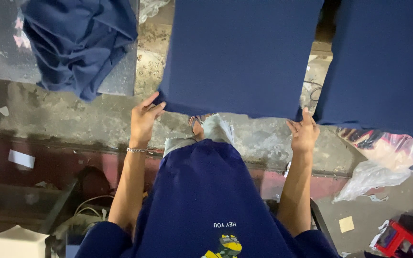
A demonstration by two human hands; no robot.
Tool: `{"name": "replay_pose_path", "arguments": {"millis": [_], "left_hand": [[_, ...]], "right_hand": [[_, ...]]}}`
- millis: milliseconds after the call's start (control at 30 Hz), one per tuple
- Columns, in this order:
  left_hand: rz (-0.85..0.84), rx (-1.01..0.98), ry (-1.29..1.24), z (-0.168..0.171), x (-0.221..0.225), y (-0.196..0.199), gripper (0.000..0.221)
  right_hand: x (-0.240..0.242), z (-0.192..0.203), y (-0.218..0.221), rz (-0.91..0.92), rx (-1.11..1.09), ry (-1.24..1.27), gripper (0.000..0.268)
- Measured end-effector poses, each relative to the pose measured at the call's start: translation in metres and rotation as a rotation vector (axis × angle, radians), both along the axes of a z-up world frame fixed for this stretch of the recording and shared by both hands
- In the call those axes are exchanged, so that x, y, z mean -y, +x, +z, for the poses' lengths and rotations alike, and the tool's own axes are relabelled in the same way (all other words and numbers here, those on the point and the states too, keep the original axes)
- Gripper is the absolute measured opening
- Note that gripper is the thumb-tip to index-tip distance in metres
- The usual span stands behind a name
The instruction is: The person is placing and aligning fabric pieces onto a series of printing boards in preparation for screen printing.
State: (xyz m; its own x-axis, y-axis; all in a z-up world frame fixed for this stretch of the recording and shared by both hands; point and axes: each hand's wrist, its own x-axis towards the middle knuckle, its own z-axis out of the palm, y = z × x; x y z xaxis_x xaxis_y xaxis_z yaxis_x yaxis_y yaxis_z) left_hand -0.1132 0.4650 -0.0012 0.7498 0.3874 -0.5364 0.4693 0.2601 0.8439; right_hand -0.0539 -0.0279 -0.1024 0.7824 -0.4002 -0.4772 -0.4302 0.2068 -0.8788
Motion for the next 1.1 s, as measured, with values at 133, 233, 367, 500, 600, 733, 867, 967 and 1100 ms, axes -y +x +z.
{"name": "replay_pose_path", "arguments": {"millis": [133,233,367,500,600,733,867,967,1100], "left_hand": [[0.012,-0.056,0.039,-0.006,-0.001,0.040,0.057],[-0.036,0.011,0.004,-0.004,0.000,0.113,0.069],[-0.025,-0.089,-0.537,-0.016,-0.012,0.238,0.059],[0.035,-0.055,-0.520,-0.041,-0.021,0.317,0.063],[0.255,0.139,-0.386,-0.067,-0.025,0.345,0.044],[0.147,0.471,0.231,-0.070,-0.031,0.347,0.011],[0.139,0.568,0.567,-0.065,-0.034,0.348,0.013],[0.054,0.493,0.758,-0.106,-0.037,0.367,0.017],[0.052,0.364,0.875,-0.127,-0.036,0.381,0.045]], "right_hand": [[-0.080,0.101,0.056,0.085,-0.153,0.020,0.063],[-0.094,0.095,0.127,0.170,-0.183,0.062,0.077],[-0.048,0.002,0.238,0.101,0.230,-0.010,0.050],[-0.069,0.024,0.317,0.053,0.013,0.103,0.051],[-0.046,-0.008,0.353,-0.015,0.017,-0.076,0.095],[-0.056,0.013,0.360,-0.046,0.380,-0.403,0.024],[-0.028,-0.009,0.365,-0.083,0.515,-0.584,0.049],[-0.014,-0.031,0.379,0.012,0.457,-0.645,0.054],[0.110,-0.137,0.401,0.337,0.485,-1.022,0.065]]}}
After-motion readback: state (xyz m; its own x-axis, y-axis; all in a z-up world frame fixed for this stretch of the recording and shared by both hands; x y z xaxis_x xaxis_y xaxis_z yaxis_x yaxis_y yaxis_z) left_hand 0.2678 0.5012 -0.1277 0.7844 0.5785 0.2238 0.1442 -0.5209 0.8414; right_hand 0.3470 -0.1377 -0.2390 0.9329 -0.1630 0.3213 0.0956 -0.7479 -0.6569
